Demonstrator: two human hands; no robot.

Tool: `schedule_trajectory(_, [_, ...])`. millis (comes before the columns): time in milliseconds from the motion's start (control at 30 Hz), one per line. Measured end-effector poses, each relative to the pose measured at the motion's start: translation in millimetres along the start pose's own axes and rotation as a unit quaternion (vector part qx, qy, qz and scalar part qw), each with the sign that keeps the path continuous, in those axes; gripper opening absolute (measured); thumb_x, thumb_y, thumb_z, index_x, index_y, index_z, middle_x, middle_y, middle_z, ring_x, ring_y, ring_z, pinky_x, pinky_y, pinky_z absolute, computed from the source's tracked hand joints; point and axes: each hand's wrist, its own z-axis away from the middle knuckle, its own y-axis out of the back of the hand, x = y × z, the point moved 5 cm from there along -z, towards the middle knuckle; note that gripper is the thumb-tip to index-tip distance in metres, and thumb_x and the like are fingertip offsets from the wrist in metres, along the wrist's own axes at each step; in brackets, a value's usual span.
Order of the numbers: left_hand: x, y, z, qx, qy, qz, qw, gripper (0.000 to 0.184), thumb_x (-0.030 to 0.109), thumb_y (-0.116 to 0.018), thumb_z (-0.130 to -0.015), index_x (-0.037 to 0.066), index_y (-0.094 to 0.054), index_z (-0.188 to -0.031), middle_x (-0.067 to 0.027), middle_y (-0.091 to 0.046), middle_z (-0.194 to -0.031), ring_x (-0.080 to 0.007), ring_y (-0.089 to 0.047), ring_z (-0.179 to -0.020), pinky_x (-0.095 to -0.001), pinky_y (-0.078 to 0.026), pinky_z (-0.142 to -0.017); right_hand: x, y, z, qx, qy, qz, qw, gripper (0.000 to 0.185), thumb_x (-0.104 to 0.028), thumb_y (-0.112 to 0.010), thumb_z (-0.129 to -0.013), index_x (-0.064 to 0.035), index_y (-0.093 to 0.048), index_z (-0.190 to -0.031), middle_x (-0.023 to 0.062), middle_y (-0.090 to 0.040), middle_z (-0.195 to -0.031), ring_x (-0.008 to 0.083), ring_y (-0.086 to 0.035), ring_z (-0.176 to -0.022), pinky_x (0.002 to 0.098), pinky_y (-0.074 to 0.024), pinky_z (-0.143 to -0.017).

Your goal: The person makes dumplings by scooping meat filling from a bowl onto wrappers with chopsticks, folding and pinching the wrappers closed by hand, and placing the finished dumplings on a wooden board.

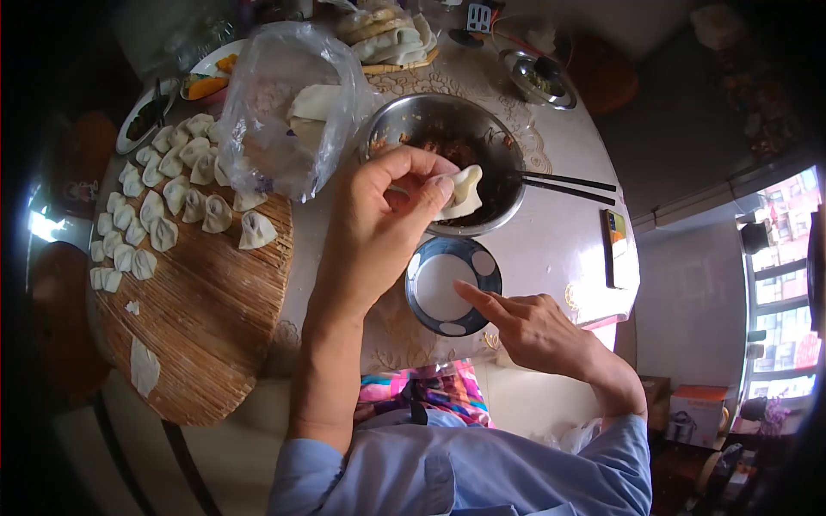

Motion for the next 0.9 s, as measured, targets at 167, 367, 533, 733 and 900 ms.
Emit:
schedule_trajectory(167, [4,-6,2,-0.011,-0.047,-0.041,0.998,0.006,0.001,-0.057,-0.082,-0.001,-0.062,-0.086,-0.0041,-0.058,-0.08,-0.0078,-0.055,-0.069,-0.0211,-0.043,-0.061,-5,57,-2,0.184,-0.047,-0.128,0.974,0.052,0.017,-0.041,-0.069,0.0031,-0.049,-0.118,0.0182,-0.064,-0.099,0.0226,-0.063,-0.065,0.0288,-0.0498,-0.059])
schedule_trajectory(367, [7,-15,2,-0.065,-0.063,-0.093,0.992,0.007,0.001,-0.059,-0.08,0.001,-0.063,-0.086,-0.0039,-0.059,-0.08,-0.0101,-0.056,-0.07,-0.0226,-0.042,-0.058,11,83,-25,0.378,-0.058,-0.227,0.896,0.038,-0.001,-0.066,-0.076,0.0014,-0.053,-0.112,0.0102,-0.063,-0.098,0.0101,-0.056,-0.069,0.0241,-0.0472,-0.065])
schedule_trajectory(533, [3,-19,2,-0.069,-0.061,-0.063,0.994,0.008,0.001,-0.06,-0.08,0.001,-0.063,-0.087,-0.0047,-0.061,-0.081,-0.0118,-0.058,-0.071,-0.0239,-0.045,-0.062,23,70,-48,0.369,-0.048,-0.312,0.874,0.039,-0.006,-0.074,-0.071,0.0022,-0.056,-0.104,0.0086,-0.062,-0.092,0.0139,-0.059,-0.085,0.0288,-0.0464,-0.078])
schedule_trajectory(733, [-6,-19,2,-0.053,0.066,0.031,0.996,0.01,0.007,-0.063,-0.083,0.0,-0.061,-0.09,-0.0025,-0.062,-0.083,-0.0053,-0.056,-0.075,-0.0199,-0.046,-0.068,38,58,-48,0.379,-0.013,-0.444,0.812,0.022,0.004,-0.068,-0.073,0.0026,-0.058,-0.093,0.008,-0.061,-0.085,0.0143,-0.059,-0.082,0.0265,-0.0476,-0.075])
schedule_trajectory(900, [-9,-23,1,-0.06,0.089,0.076,0.991,0.011,0.006,-0.061,-0.083,-0.001,-0.061,-0.091,-0.004,-0.063,-0.081,-0.007,-0.058,-0.074,-0.021,-0.046,-0.066,39,58,-54,0.37,0.084,-0.503,0.776,0.018,0.007,-0.065,-0.075,0.0016,-0.059,-0.09,0.008,-0.061,-0.084,0.0139,-0.058,-0.084,0.0275,-0.0477,-0.075])
